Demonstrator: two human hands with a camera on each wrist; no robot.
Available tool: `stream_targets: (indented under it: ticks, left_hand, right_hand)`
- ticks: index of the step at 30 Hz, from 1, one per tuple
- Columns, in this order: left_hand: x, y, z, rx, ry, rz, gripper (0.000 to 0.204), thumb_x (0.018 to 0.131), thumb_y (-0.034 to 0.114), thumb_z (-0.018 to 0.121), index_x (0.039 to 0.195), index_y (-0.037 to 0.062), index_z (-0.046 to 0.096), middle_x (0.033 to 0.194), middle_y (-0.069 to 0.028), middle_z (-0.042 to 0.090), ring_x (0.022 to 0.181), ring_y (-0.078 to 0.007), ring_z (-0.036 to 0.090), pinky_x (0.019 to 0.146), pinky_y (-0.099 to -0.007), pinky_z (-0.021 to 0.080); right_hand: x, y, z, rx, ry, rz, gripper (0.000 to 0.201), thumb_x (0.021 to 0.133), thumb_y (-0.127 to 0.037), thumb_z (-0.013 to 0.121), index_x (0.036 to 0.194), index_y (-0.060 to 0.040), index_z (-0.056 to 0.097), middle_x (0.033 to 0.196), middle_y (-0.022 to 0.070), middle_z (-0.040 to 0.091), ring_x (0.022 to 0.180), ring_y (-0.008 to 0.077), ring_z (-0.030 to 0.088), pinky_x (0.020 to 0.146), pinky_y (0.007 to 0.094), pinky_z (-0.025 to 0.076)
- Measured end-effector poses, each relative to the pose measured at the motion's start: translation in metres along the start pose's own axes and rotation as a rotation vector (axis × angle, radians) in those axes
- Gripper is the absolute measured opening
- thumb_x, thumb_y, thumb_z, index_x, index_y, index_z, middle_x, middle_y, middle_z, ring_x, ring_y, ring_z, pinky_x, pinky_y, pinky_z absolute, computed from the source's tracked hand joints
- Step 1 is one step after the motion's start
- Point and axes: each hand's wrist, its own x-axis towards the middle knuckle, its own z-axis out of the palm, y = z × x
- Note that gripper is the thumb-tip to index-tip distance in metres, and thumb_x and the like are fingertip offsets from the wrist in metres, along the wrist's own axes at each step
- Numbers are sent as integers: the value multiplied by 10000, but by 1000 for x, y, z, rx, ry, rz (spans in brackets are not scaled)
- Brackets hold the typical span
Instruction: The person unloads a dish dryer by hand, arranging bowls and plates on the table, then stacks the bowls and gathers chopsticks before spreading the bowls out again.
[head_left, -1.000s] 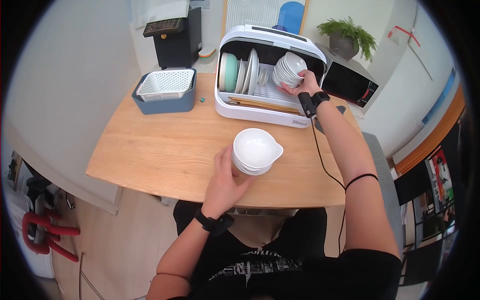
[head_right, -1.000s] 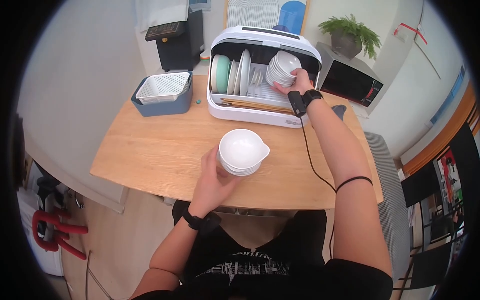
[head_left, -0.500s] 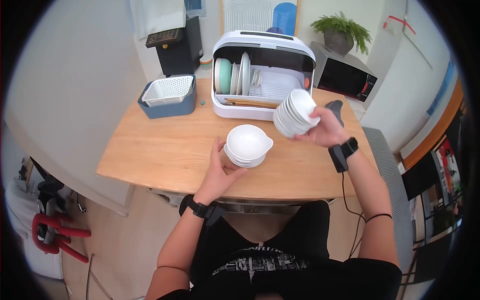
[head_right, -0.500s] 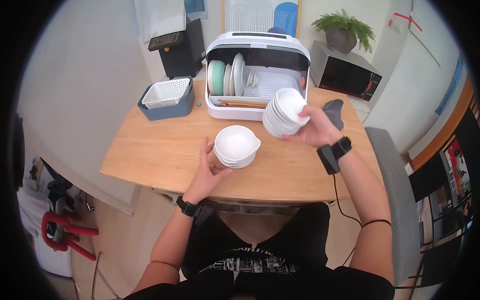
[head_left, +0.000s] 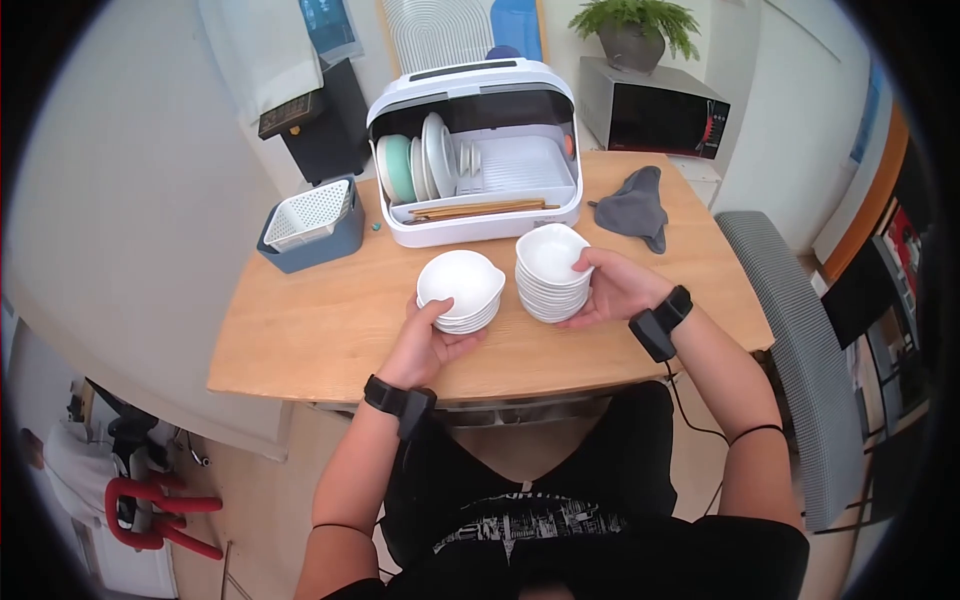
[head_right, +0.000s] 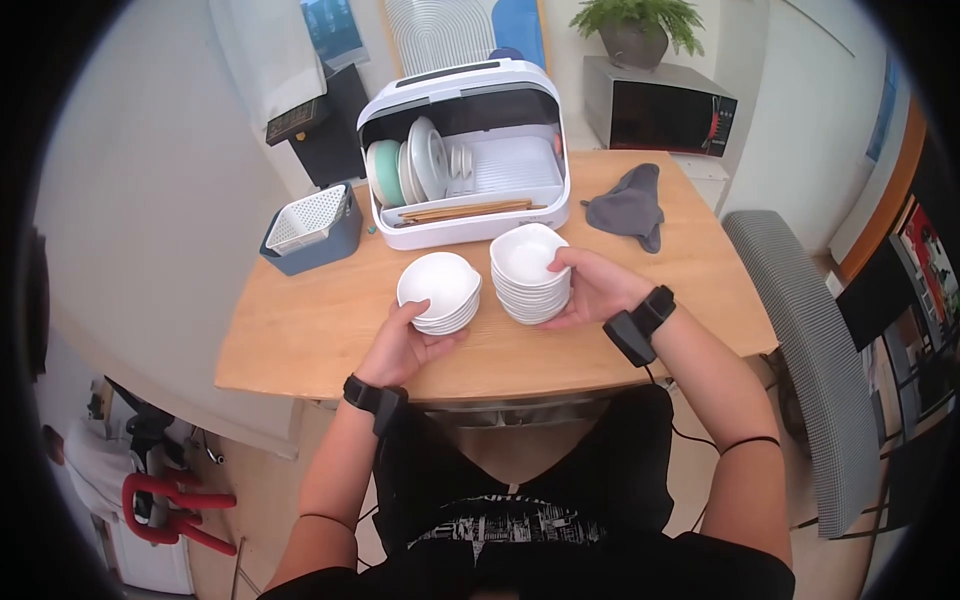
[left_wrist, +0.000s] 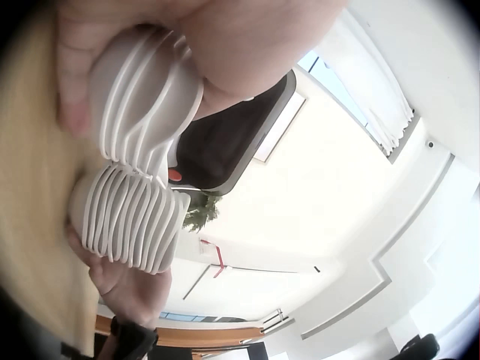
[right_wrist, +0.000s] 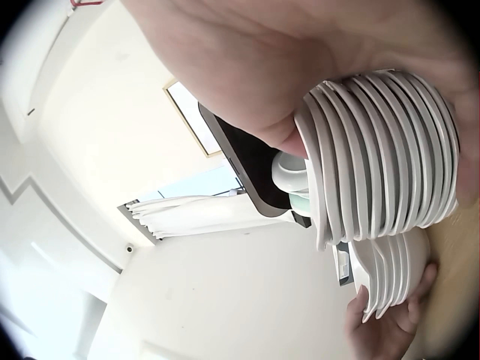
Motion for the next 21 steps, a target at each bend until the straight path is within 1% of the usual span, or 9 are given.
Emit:
stream_targets:
  ticks: [6,8,9,11,12,14,15,17,21]
  left_hand:
    - [19,-3,-11,-114,-48,-12,636,1017,163,584,1605,6,402,1498,-215,616,1286,-462,677,968,-391,660]
    - [20,1,-14,-113,-52,-29,650,1004,153,581,1611,12,393,1497,-212,615,1288,-464,674,957,-378,661]
    - [21,3,-15,-126,-57,-43,664,992,142,577,1616,19,385,1496,-209,614,1290,-466,671,947,-366,661]
    - [21,11,-7,-114,-34,-20,667,985,139,572,1614,16,385,1493,-212,611,1290,-479,666,930,-357,664]
    - [21,17,-1,-118,-15,6,671,977,137,567,1611,12,386,1491,-216,608,1290,-492,661,913,-348,667]
    - [23,37,16,-97,-24,41,667,975,133,558,1607,7,388,1487,-224,604,1282,-507,660,908,-347,669]
    - [27,49,25,-99,-33,84,663,972,130,549,1604,2,391,1484,-233,601,1273,-522,659,902,-347,670]
    - [37,76,42,-70,-95,96,663,969,122,539,1603,-4,390,1492,-241,591,1274,-529,655,899,-348,670]
    - [77,120,75,-12,-196,88,655,975,117,510,1603,-22,389,1523,-257,557,1315,-533,623,892,-346,667]
  right_hand:
    - [-7,-3,-5,-225,-47,60,822,1060,-628,595,1665,-138,332,1580,169,543,1308,408,651,1123,555,518]
    - [-17,-3,-11,-368,36,-33,909,1058,-746,515,1702,-149,277,1604,159,532,1176,358,725,1023,488,577]
    - [-16,-1,-18,-357,30,-40,909,1058,-746,515,1702,-149,277,1604,159,532,1176,358,725,1023,488,577]
    - [-6,6,-39,-547,386,-359,712,1127,-632,473,1632,-132,422,1421,103,657,919,213,741,809,352,592]
    - [2,8,-59,-526,387,-366,712,1127,-632,473,1632,-132,422,1421,103,657,919,213,741,809,352,592]
    - [17,3,-92,-612,398,-606,514,1186,-472,452,1474,-70,592,1124,30,715,656,80,596,600,217,463]
    - [21,3,-100,-593,403,-614,514,1186,-472,452,1474,-70,592,1124,30,715,656,80,596,600,217,463]
    - [24,-1,-101,-622,385,-720,383,1195,-355,466,1256,-65,708,849,-38,639,617,50,486,572,225,409]
    - [33,5,-109,-741,420,-674,351,1176,-344,508,1182,-72,731,828,-21,661,693,62,555,627,253,452]
